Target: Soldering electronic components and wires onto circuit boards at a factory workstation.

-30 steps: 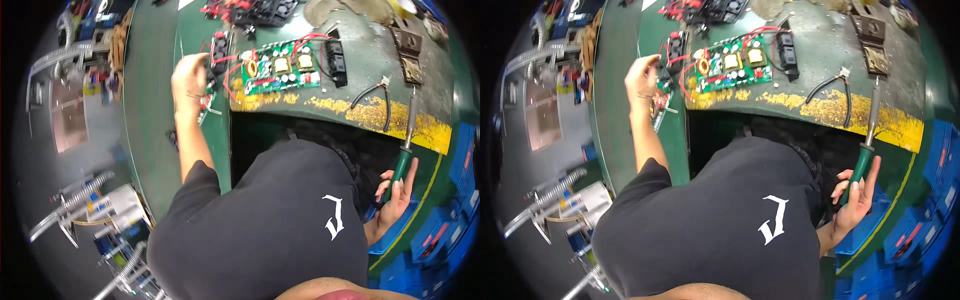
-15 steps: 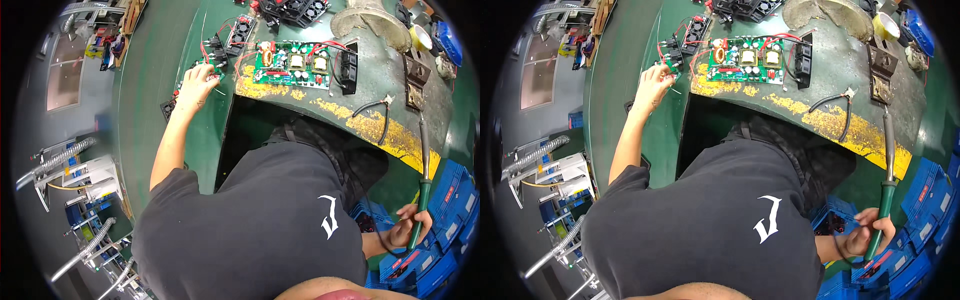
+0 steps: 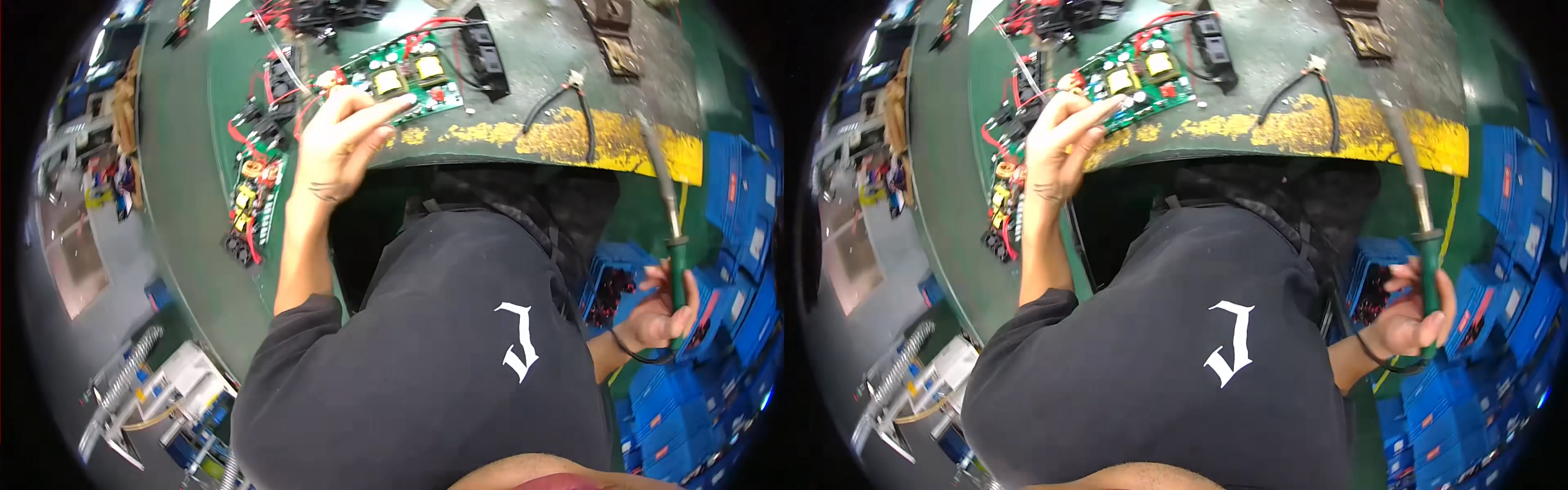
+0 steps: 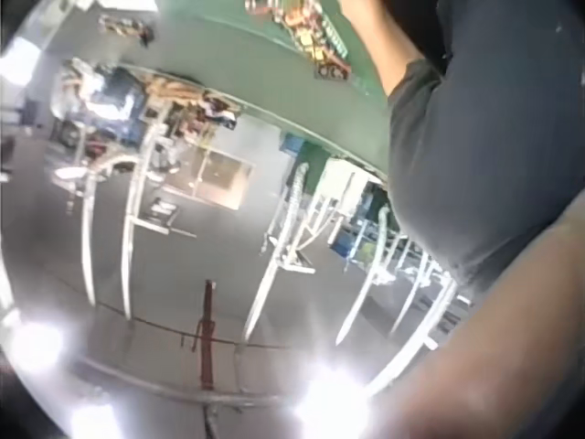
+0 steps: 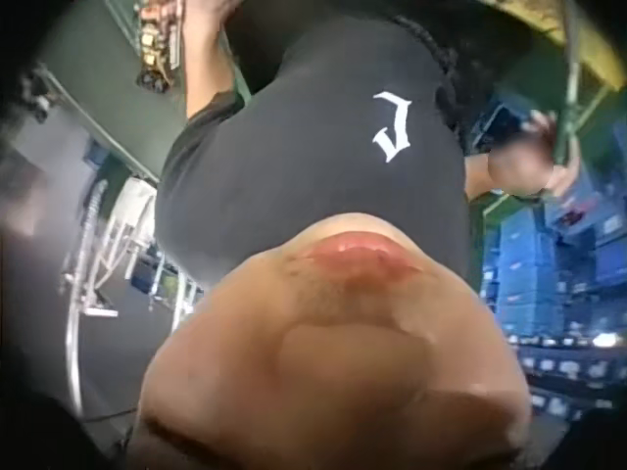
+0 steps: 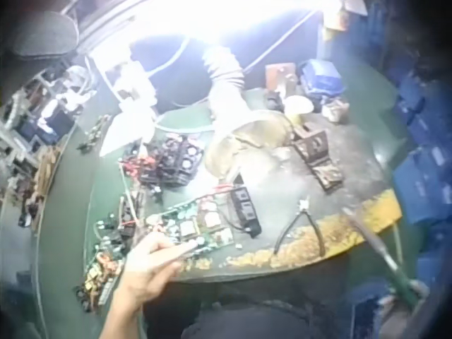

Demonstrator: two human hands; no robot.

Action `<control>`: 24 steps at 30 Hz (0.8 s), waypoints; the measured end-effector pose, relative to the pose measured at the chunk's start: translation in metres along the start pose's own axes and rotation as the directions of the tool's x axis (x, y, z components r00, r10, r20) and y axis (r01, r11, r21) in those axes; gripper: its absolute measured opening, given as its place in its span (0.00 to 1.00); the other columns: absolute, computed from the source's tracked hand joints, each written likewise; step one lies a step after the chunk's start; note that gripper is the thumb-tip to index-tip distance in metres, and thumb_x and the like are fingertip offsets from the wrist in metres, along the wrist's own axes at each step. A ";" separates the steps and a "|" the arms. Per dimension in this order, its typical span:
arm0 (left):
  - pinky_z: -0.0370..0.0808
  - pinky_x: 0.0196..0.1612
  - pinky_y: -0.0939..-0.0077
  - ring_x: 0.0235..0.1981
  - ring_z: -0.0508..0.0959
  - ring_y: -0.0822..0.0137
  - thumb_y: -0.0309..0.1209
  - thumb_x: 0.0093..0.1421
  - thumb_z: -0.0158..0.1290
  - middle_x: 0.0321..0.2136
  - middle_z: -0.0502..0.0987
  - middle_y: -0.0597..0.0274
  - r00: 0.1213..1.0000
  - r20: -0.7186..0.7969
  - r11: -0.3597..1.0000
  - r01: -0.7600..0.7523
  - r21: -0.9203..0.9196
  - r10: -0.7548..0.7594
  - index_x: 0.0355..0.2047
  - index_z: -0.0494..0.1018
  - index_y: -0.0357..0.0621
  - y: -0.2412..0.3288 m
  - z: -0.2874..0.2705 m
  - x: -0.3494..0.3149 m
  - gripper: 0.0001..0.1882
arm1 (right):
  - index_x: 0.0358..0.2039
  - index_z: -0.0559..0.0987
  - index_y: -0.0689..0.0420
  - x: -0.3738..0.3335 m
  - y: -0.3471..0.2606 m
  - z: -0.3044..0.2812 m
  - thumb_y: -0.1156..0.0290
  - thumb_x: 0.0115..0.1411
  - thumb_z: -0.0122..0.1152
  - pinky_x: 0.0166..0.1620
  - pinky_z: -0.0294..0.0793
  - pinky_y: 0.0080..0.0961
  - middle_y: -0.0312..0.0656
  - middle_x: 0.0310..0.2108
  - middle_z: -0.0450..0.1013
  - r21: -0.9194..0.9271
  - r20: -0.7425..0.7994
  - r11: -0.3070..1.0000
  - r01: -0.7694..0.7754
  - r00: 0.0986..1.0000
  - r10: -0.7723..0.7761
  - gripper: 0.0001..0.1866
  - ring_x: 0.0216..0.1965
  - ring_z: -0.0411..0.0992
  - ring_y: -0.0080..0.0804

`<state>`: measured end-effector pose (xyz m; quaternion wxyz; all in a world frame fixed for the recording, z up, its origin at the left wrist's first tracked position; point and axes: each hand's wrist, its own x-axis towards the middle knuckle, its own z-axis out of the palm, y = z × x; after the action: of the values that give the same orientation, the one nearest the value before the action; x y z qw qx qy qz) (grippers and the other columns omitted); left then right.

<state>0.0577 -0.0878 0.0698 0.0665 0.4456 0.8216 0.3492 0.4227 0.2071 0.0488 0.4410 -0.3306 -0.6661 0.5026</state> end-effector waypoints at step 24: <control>0.76 0.41 0.71 0.36 0.79 0.59 0.13 0.48 0.58 0.33 0.77 0.60 0.967 0.030 0.960 -0.256 0.112 0.255 0.41 0.83 0.43 -0.041 0.080 0.043 0.20 | 0.51 0.73 0.65 -0.061 -0.001 0.134 0.62 0.74 0.43 0.33 0.87 0.38 0.68 0.39 0.74 0.088 0.547 0.987 0.137 0.821 -0.163 0.19 0.32 0.81 0.51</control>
<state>0.0374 -0.0277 -0.0075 0.0015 0.5536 0.7755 0.3035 0.3238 0.1021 0.0205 0.2753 -0.1082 -0.7775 0.5550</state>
